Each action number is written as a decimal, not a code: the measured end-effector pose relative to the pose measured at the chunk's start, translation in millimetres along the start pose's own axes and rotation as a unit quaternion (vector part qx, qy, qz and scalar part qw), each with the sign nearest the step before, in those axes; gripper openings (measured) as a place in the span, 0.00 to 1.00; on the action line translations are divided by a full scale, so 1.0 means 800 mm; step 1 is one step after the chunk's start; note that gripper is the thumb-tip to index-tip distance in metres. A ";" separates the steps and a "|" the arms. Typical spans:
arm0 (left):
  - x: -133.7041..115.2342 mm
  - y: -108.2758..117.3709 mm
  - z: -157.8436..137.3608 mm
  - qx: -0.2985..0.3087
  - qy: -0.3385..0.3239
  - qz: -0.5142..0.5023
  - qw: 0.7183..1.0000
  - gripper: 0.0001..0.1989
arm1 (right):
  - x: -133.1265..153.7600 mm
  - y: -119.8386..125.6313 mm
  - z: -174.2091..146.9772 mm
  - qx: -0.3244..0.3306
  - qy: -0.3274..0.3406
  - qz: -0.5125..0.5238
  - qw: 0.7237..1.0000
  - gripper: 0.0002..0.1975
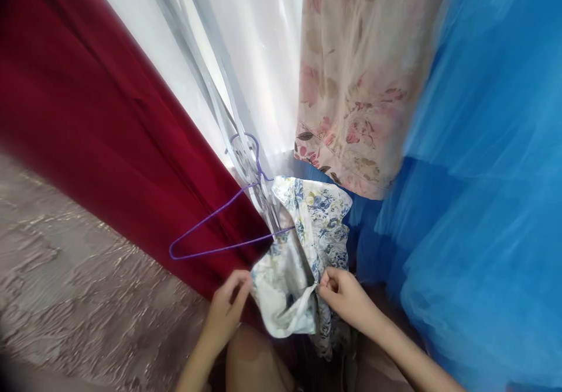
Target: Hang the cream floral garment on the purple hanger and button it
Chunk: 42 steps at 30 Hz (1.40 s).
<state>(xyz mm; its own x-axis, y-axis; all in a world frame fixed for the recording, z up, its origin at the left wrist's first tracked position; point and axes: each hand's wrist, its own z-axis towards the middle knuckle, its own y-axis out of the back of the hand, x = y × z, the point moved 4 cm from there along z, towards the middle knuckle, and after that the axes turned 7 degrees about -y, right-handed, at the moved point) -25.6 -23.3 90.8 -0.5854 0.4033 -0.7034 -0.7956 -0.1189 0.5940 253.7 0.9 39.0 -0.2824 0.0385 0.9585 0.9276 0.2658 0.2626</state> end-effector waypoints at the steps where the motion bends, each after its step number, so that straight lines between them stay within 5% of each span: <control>1: -0.015 -0.016 0.004 0.013 -0.022 -0.014 1.000 0.10 | -0.008 0.012 0.005 -0.020 0.006 -0.025 0.999 0.06; 7: -0.106 -0.066 0.041 0.039 -0.130 -0.071 0.988 0.06 | -0.051 0.076 0.033 -0.138 -0.020 -0.108 0.984 0.10; 11: -0.142 -0.075 0.049 0.009 -0.176 -0.101 0.979 0.04 | -0.019 0.079 0.005 -0.133 0.007 -0.085 0.987 0.12; 12: -0.146 -0.078 0.050 0.002 -0.182 -0.102 0.978 0.04 | -0.001 0.074 -0.007 -0.108 0.035 -0.064 0.992 0.15; 16: -0.152 -0.088 0.050 -0.012 -0.180 -0.106 0.978 0.04 | 0.059 0.033 -0.042 0.161 0.037 0.054 0.985 0.18; 19: -0.144 -0.090 0.046 0.020 -0.113 -0.174 0.978 0.05 | 0.082 0.007 -0.050 0.290 0.015 0.096 0.952 0.18; 21: -0.135 -0.090 0.035 0.092 -0.044 -0.267 0.958 0.10 | 0.090 0.002 -0.048 0.309 0.008 0.122 0.943 0.17; 26: -0.098 -0.101 -0.035 0.282 0.136 -0.333 0.889 0.28 | 0.103 0.035 -0.043 0.255 0.004 0.161 0.953 0.18; 29: -0.050 -0.100 -0.073 0.265 0.259 -0.242 0.897 0.32 | 0.106 0.074 -0.032 0.178 0.013 0.147 0.973 0.17; 31: -0.023 -0.081 -0.074 0.199 0.244 -0.128 0.940 0.26 | 0.109 0.099 -0.015 0.123 0.030 0.117 0.985 0.17; 34: -0.013 -0.029 -0.051 0.123 0.123 0.005 0.985 0.17 | 0.124 0.124 0.028 0.053 0.079 0.083 0.992 0.16; 38: -0.028 0.061 -0.013 0.070 0.040 0.133 0.988 0.16 | 0.152 0.119 0.091 -0.006 0.177 0.087 0.980 0.20; 42: -0.046 0.141 0.012 -0.007 -0.014 0.259 0.966 0.15 | 0.150 0.089 0.126 0.043 0.167 0.051 0.984 0.19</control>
<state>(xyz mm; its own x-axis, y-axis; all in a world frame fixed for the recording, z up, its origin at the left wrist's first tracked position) -92.2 -42.5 187.3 -0.9014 0.3106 -0.3018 -0.3988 -0.3235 0.8581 261.1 121.4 161.8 -0.0794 -0.2453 0.9662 0.9189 0.3576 0.1663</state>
